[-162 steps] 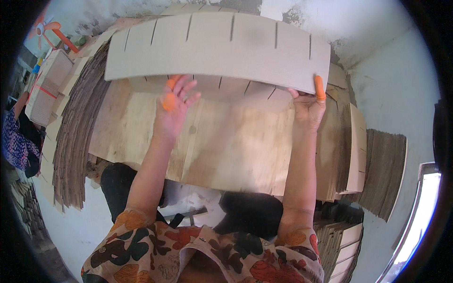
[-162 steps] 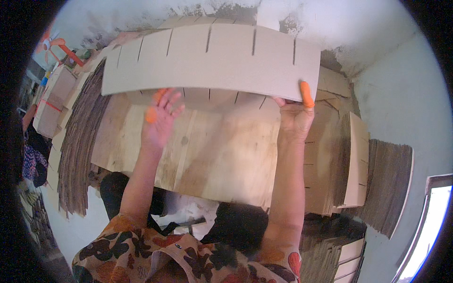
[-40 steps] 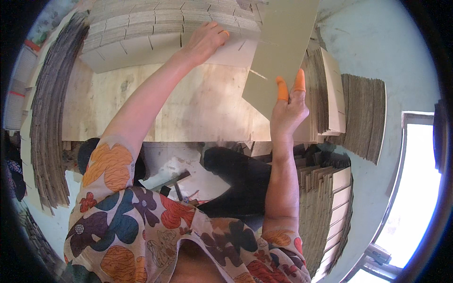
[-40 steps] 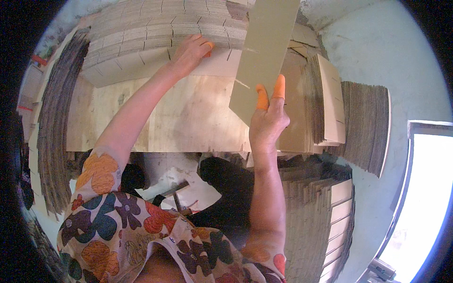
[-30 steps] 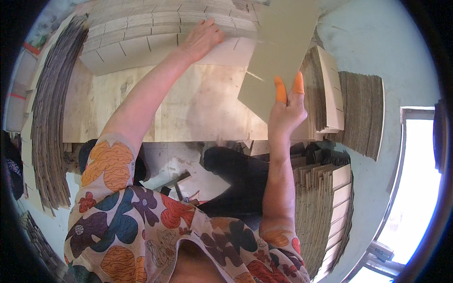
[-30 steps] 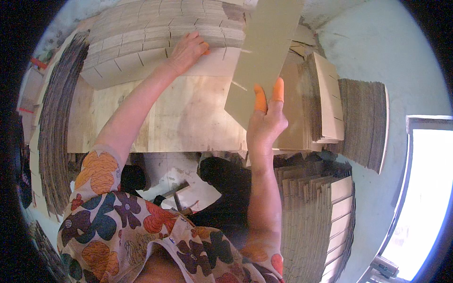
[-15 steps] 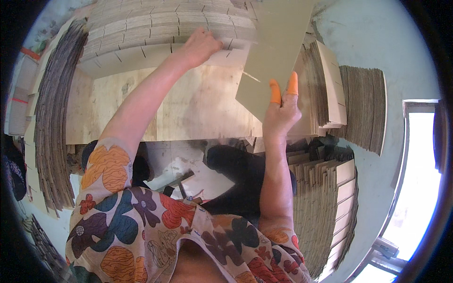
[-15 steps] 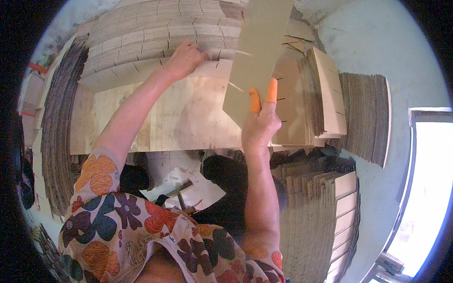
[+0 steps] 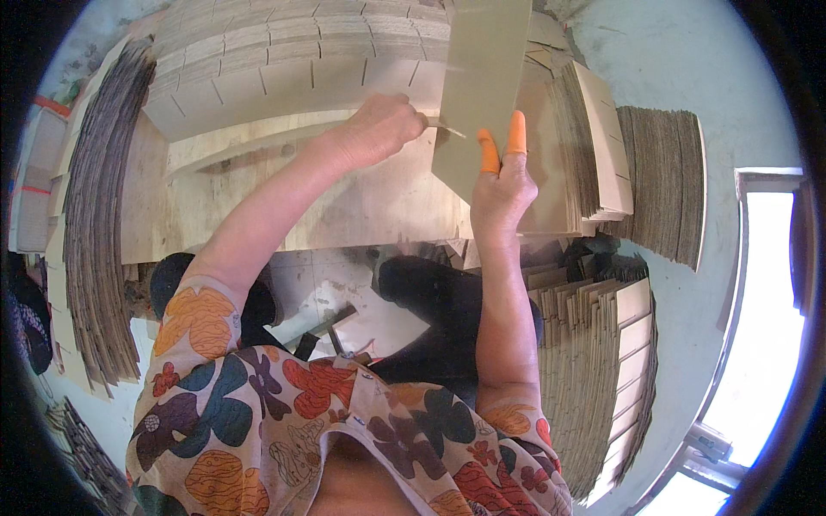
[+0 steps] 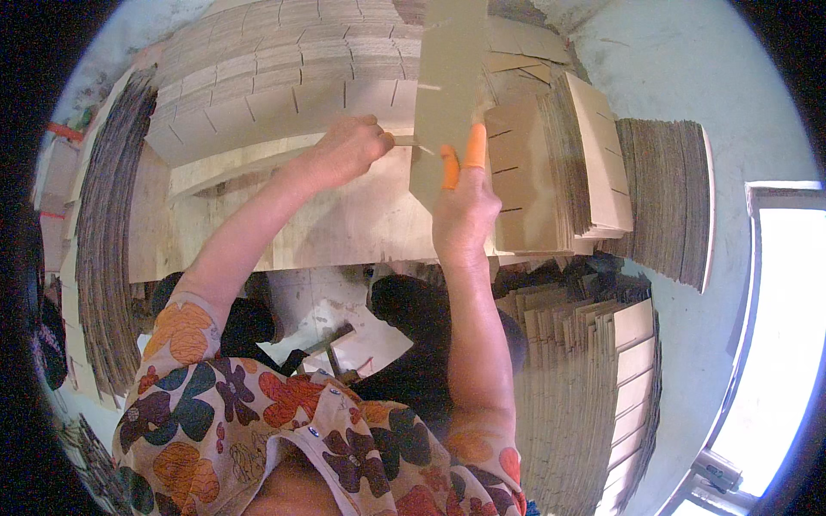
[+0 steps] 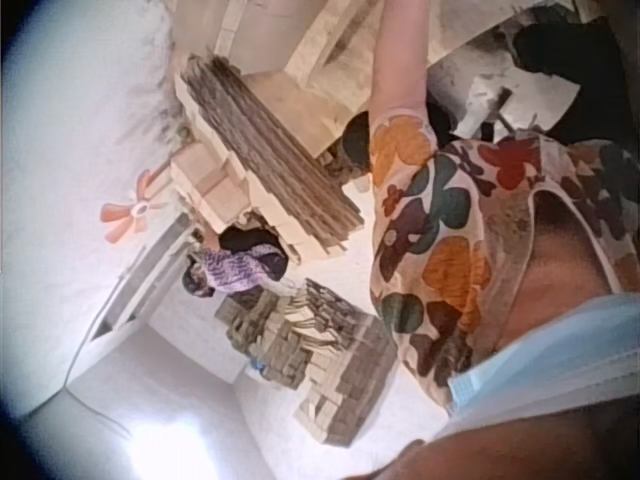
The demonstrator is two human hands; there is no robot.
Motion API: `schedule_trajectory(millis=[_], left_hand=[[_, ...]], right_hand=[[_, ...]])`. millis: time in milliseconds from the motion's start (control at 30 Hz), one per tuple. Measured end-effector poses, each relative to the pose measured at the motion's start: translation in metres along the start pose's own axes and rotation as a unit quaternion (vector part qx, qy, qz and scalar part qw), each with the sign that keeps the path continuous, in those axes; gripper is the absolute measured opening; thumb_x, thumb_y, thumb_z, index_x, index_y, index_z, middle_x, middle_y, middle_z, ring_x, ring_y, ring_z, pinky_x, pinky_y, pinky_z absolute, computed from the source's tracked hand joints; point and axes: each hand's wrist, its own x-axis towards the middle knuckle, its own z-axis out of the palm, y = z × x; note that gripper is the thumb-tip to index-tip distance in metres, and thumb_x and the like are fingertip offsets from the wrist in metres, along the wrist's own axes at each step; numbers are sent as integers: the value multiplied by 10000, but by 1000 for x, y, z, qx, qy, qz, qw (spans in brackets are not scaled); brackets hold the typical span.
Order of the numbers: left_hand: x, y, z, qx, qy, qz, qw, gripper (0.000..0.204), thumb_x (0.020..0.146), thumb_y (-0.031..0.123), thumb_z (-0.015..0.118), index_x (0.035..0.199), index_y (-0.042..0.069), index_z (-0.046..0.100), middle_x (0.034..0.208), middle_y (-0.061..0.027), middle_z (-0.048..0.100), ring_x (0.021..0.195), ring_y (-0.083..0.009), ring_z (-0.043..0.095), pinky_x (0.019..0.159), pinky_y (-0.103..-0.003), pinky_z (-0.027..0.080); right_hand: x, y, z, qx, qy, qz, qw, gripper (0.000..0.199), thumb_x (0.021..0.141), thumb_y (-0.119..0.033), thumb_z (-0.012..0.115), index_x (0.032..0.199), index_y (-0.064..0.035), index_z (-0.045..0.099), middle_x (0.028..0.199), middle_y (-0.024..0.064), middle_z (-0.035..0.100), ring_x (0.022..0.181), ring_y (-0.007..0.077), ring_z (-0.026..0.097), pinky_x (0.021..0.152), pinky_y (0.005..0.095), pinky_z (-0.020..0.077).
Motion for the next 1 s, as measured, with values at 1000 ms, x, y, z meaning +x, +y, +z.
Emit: schedule_trajectory(millis=[1000], left_hand=[[29, -93, 31, 135, 101, -118, 979, 204, 772, 64, 587, 973, 26, 579, 940, -99, 583, 945, -246, 534, 850, -367, 426]], right_hand=[[-16, -15, 9, 65, -192, 54, 978, 798, 793, 81, 503, 1468, -158, 150, 1235, 224, 519, 1024, 350, 582, 847, 359, 470]])
